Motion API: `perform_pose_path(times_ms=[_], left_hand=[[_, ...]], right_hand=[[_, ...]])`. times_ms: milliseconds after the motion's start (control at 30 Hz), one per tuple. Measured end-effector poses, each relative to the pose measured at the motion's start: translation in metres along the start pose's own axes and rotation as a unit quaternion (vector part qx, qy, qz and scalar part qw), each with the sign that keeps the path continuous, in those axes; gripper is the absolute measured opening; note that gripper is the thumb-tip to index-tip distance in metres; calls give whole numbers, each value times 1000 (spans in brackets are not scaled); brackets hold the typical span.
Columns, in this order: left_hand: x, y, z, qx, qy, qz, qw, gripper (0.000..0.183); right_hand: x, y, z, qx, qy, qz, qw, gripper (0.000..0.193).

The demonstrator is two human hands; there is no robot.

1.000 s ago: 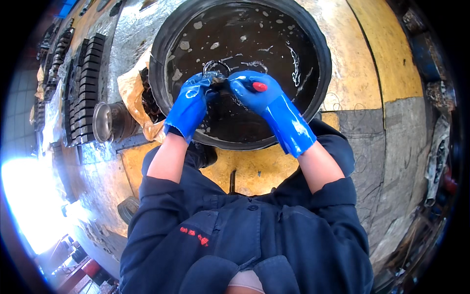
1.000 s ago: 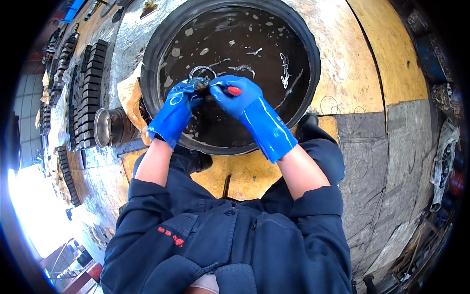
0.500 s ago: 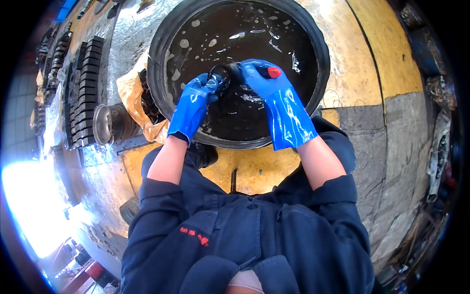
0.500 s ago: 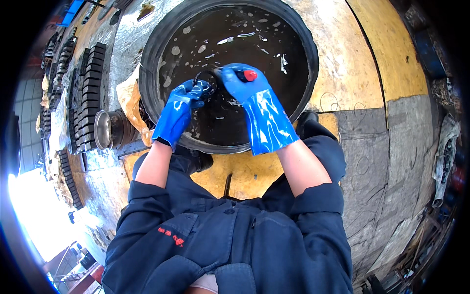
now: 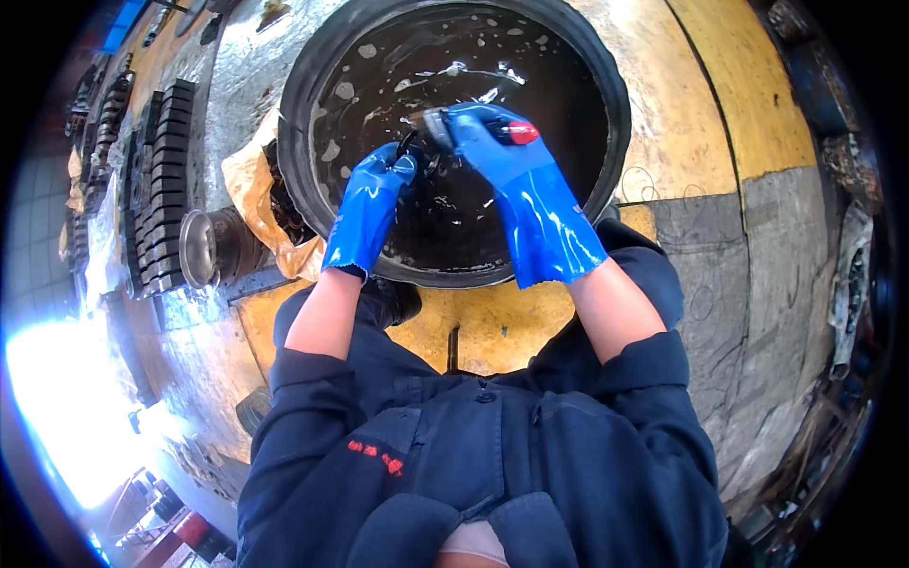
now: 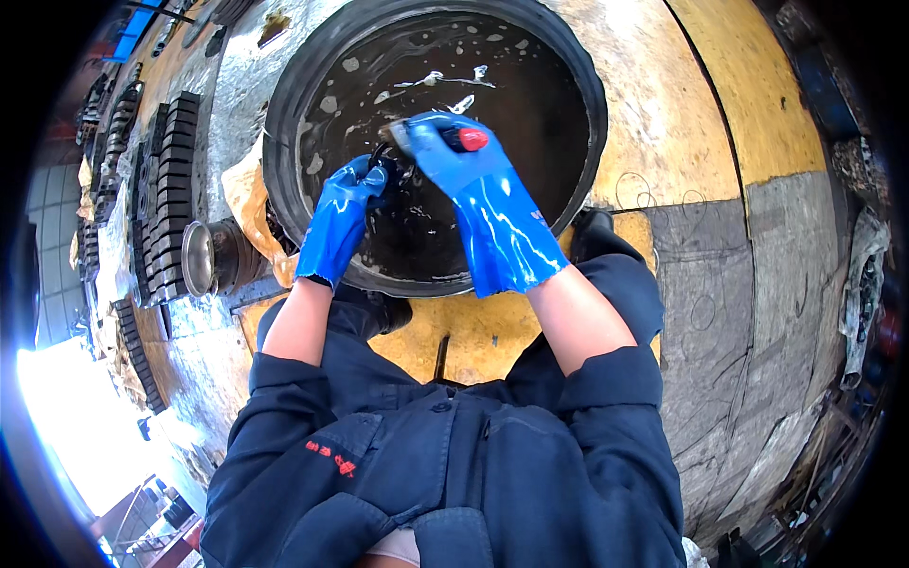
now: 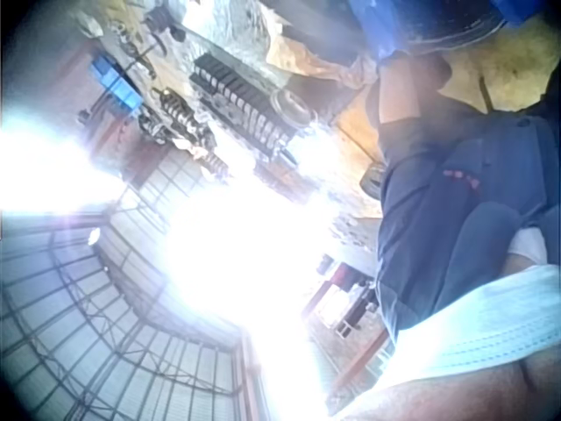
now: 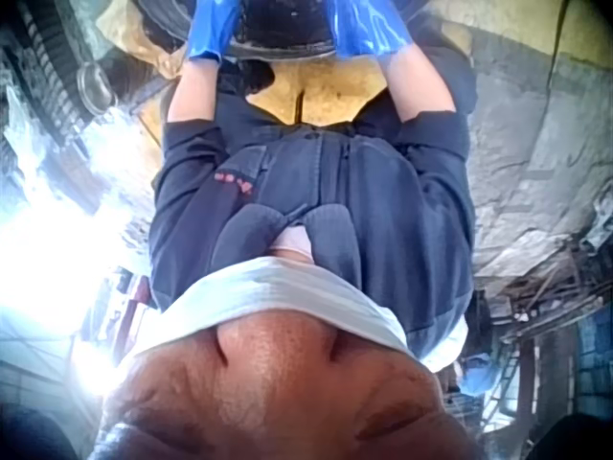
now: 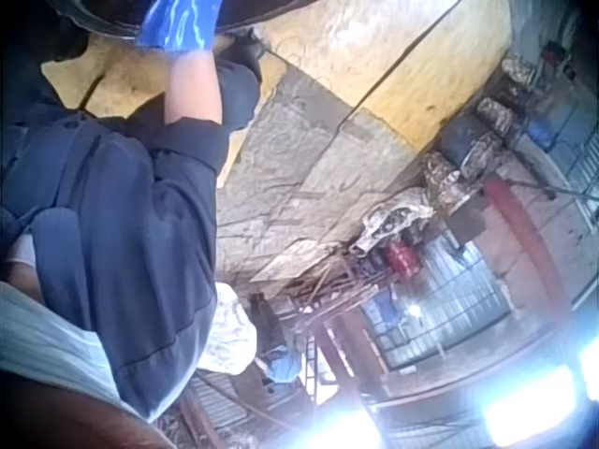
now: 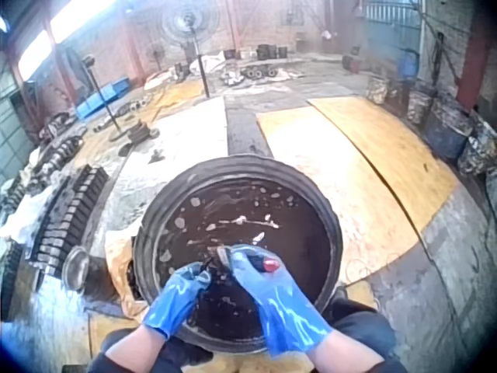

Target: The person cleans a small circular mechanical component using a brush and a bucket of liquid. The person repeatedly dips the brush into the bucket and scrubs the part, turning it over several times to reach all sides before placing it onto a piece of cardboard.

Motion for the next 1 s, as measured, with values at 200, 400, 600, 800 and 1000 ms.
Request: perform_pose_path(times_ms=[200,400,600,800,1000], left_hand=[[-7,3,-8,-38,26,-9,999,38],[-7,-11,-1,-24,99,-23,995,37],[-3,-12,-12,96,235,28,967,34],[-10,-15,0,36,9,-87,995,48],[-18,-13,-23,22,-331,-329,884,44]], right_hand=[[-13,-7,4,-25,59,-54,996,35],[-25,-16,5,-27,62,-120,991,36],[-18,-11,-9,97,-60,0,993,45],[4,-9,-4,121,242,-16,962,35],[11,-8,-20,189,547,120,807,20]])
Point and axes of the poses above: each hand's wrist, its own y-axis away from the middle knuckle, its own z-axis out of the back of the hand, x = y × z, the point moved 4 cm from there along -y, towards the middle knuckle, and after that the axes turned 7 degrees about z, right-handed, at the moved point
